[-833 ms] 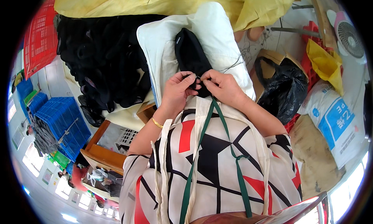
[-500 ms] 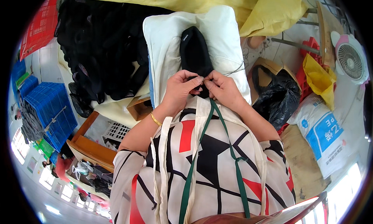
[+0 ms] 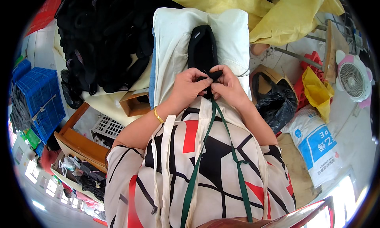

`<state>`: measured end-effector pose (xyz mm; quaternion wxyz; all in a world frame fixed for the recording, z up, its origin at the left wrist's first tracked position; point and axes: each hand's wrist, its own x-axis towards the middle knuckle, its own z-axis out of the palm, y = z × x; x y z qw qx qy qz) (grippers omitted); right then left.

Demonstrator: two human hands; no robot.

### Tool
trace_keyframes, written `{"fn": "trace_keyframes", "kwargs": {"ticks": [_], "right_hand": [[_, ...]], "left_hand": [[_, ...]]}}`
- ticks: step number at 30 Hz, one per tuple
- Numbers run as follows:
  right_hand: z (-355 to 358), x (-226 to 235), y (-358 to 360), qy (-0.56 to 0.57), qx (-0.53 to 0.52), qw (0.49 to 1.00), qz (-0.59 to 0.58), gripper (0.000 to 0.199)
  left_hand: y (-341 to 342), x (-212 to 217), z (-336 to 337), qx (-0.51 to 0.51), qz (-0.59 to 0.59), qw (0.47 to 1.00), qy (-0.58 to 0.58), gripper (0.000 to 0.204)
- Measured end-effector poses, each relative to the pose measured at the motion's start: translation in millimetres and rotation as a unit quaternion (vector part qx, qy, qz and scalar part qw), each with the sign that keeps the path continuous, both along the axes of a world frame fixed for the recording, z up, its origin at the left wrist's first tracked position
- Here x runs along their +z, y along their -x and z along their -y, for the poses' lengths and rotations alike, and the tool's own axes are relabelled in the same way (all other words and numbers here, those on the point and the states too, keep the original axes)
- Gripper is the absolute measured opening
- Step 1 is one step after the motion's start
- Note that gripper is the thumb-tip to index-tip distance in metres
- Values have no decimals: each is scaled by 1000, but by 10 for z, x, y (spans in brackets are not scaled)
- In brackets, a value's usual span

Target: The person is hand-sewing a black slipper using a needle and thread. They repeatedly insert the needle into the slipper's sole and pull the thread through to secure the parts. The person works on a single slipper placed on a white cloth on their lap.

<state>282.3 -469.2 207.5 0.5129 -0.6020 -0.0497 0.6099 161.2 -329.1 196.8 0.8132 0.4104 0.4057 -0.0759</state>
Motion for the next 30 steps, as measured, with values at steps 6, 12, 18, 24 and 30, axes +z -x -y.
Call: {"fn": "trace_keyframes", "kwargs": {"ticks": [6,12,18,24,30], "right_hand": [[5,40,-226,-19,40,997,-68,46],[-2,136,-298,-67,29,950,305,14],[-99,133,-189,-84,145,845,508,5],[-240,338,-163,-178,49,824,535,5],[-101,354,-468,-118,-132,981,-82,20]], "left_hand": [[-8,2,10,-37,23,996,-78,17],[-4,55,15,-80,41,969,-228,18],[20,103,-2,-111,41,947,-297,18],[46,124,5,-159,49,927,-335,19],[33,93,-38,-187,111,900,-378,18]]}}
